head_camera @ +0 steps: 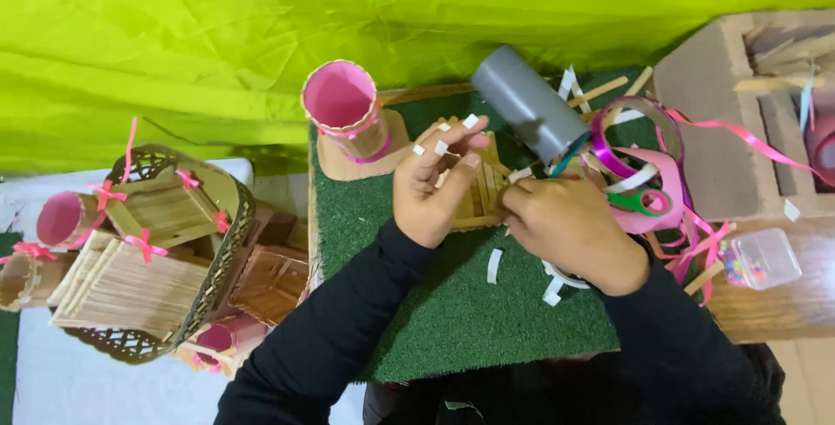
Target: The person is assembling and decorating a small wooden structure made of popsicle sticks, specifically cutting and applying small white adhesive strips to the frame.
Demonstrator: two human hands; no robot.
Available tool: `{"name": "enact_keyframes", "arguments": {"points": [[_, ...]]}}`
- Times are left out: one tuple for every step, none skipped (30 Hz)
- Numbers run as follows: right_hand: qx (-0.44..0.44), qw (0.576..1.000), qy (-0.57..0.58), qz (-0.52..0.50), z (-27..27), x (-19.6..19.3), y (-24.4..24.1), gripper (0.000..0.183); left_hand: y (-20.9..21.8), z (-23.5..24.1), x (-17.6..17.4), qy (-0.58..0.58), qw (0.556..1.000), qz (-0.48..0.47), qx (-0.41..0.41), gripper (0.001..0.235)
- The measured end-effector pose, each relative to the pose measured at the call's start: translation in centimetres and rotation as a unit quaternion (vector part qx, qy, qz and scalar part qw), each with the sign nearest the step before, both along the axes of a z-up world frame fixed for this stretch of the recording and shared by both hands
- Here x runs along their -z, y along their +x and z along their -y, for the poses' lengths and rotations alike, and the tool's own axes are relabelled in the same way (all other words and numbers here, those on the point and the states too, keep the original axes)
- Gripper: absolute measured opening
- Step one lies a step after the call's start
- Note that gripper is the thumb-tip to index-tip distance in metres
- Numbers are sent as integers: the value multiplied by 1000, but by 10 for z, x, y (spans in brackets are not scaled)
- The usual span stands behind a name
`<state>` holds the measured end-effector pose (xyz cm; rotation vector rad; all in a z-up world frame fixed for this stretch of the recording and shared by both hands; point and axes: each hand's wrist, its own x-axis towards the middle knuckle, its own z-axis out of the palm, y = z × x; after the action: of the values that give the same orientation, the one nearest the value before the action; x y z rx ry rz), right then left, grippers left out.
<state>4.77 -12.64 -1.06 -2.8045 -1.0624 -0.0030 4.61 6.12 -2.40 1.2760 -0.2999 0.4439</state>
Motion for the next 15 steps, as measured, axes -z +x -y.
{"name": "enact_keyframes", "arguments": {"points": [[-2, 1000, 0, 4, 0, -1, 0, 12, -1, -2, -2, 0, 1000, 4, -2, 30], [22, 999, 26, 1, 2, -2, 0, 10, -2, -2, -4, -4, 1000, 0, -1, 29], [51, 997, 52, -3, 5, -3, -2, 16, -3, -1, -5, -7, 1000, -4, 5, 29], [53, 997, 52, 1, 4, -7, 0, 16, -2, -3, -7, -7, 1000, -1, 7, 29], [87, 987, 134, -21, 4, -12, -1, 23, -2, -4, -9, 0, 1000, -3, 6, 27], [119, 969, 215, -41, 5, -16, -2, 30, -2, -4, -10, 7, 1000, -4, 5, 25], [124, 968, 216, -38, 4, -22, -4, 30, -3, -3, -10, 9, 1000, -2, 11, 25], [149, 925, 338, -88, 3, -29, -5, 31, -4, -1, -10, 11, 1000, -7, 10, 26], [169, 864, 454, -134, 2, -37, -6, 33, -4, 0, -11, 12, 1000, -10, 9, 26], [172, 863, 457, -128, 0, -39, -7, 33, -5, 2, -8, 14, 1000, -6, 14, 26], [167, 823, 520, -159, -1, -40, -8, 32, -6, 4, -5, 4, 1000, -21, 16, 28], [161, 777, 579, -189, -2, -41, -9, 33, -7, 6, -2, -5, 999, -36, 18, 30], [163, 776, 580, -185, -5, -41, -10, 33, -8, 8, -2, -5, 999, -34, 22, 30], [160, 761, 599, -193, -7, -40, -12, 30, -10, 10, -2, -8, 998, -55, 36, 34], [158, 746, 615, -204, -10, -38, -13, 27, -12, 12, -1, -12, 996, -78, 49, 38]]}}
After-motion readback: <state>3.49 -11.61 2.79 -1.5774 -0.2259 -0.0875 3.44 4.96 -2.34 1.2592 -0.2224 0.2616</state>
